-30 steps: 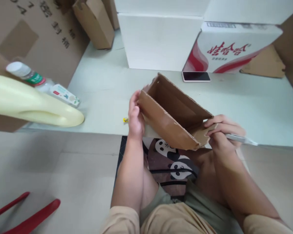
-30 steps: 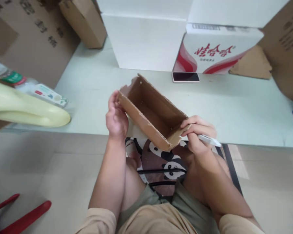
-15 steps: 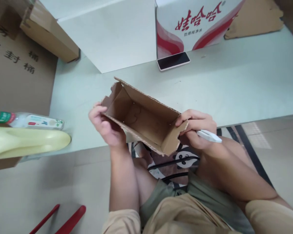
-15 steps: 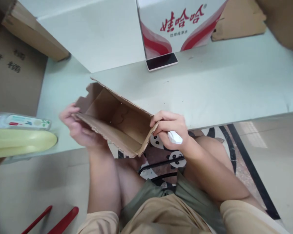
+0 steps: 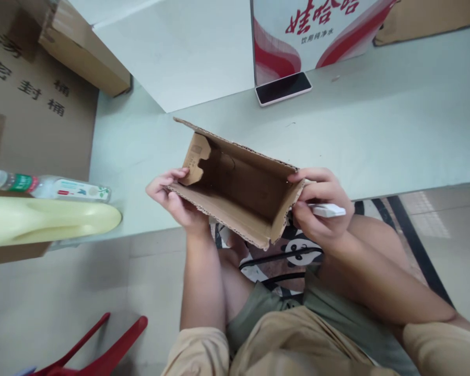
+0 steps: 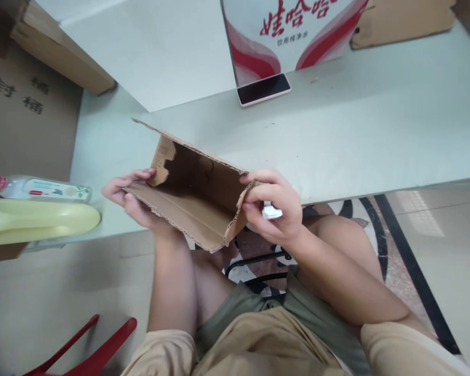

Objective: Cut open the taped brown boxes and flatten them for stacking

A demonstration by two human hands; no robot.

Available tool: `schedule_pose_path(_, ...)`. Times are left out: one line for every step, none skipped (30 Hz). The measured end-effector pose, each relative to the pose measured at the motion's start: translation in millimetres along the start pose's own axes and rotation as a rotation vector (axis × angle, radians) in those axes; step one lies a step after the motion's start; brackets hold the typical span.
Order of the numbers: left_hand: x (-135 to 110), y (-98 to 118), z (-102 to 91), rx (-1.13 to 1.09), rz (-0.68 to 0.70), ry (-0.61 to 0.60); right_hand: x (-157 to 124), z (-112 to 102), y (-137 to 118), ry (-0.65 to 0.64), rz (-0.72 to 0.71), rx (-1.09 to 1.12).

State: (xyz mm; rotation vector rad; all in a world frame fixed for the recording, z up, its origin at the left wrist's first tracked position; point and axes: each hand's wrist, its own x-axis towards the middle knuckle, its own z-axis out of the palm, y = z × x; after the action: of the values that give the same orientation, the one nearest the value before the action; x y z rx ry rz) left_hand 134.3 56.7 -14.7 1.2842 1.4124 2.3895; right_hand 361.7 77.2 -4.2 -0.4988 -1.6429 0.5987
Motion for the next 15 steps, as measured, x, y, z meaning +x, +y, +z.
schedule_pose_path(-1,-1,0.5,0.026,-0.010,-0.001,-3,1,0,0.019,0.003,-0.011)
schedule_pose_path(-1,-1,1.0,0.039,-0.017,-0.003,-5,1,0,0.041,0.008,-0.022)
schedule_pose_path(-1,-1,1.4,0.043,-0.024,-0.009,-7,2,0,0.061,0.016,-0.034)
schedule_pose_path(-1,-1,1.7,0.043,-0.040,-0.012,-9,2,0,0.083,0.026,-0.052)
schedule_pose_path(-1,-2,1.6,0.041,-0.051,-0.016,-10,2,0,0.106,0.033,-0.074)
schedule_pose_path(-1,-2,1.3,0.042,-0.056,-0.023,-11,2,1,0.129,0.039,-0.101)
schedule_pose_path(-1,-2,0.7,0.051,-0.059,-0.031,-12,1,2,0.149,0.046,-0.134)
schedule_pose_path(-1,-3,-0.1,0.068,-0.060,-0.036,-12,0,4,0.162,0.050,-0.168)
schedule_pose_path(-1,-3,-1.0,0.091,-0.059,-0.039,-12,0,6,0.166,0.047,-0.194)
schedule_pose_path(-1,-3,-1.9,0.112,-0.057,-0.042,-13,-1,8,0.158,0.045,-0.209)
schedule_pose_path(-2,-3,-2.8,0.122,-0.053,-0.043,-13,-2,10,0.139,0.044,-0.210)
schedule_pose_path(-2,-3,-3.7,0.120,-0.050,-0.043,-13,-3,13,0.114,0.053,-0.196)
schedule_pose_path(-3,-3,-4.4,0.106,-0.047,-0.042,-13,-3,15,0.088,0.070,-0.171)
schedule_pose_path(-3,-4,-5.0,0.083,-0.043,-0.045,-14,-4,17,0.067,0.095,-0.141)
schedule_pose_path(-4,-4,-5.5,0.060,-0.039,-0.051,-14,-4,18,0.054,0.125,-0.112)
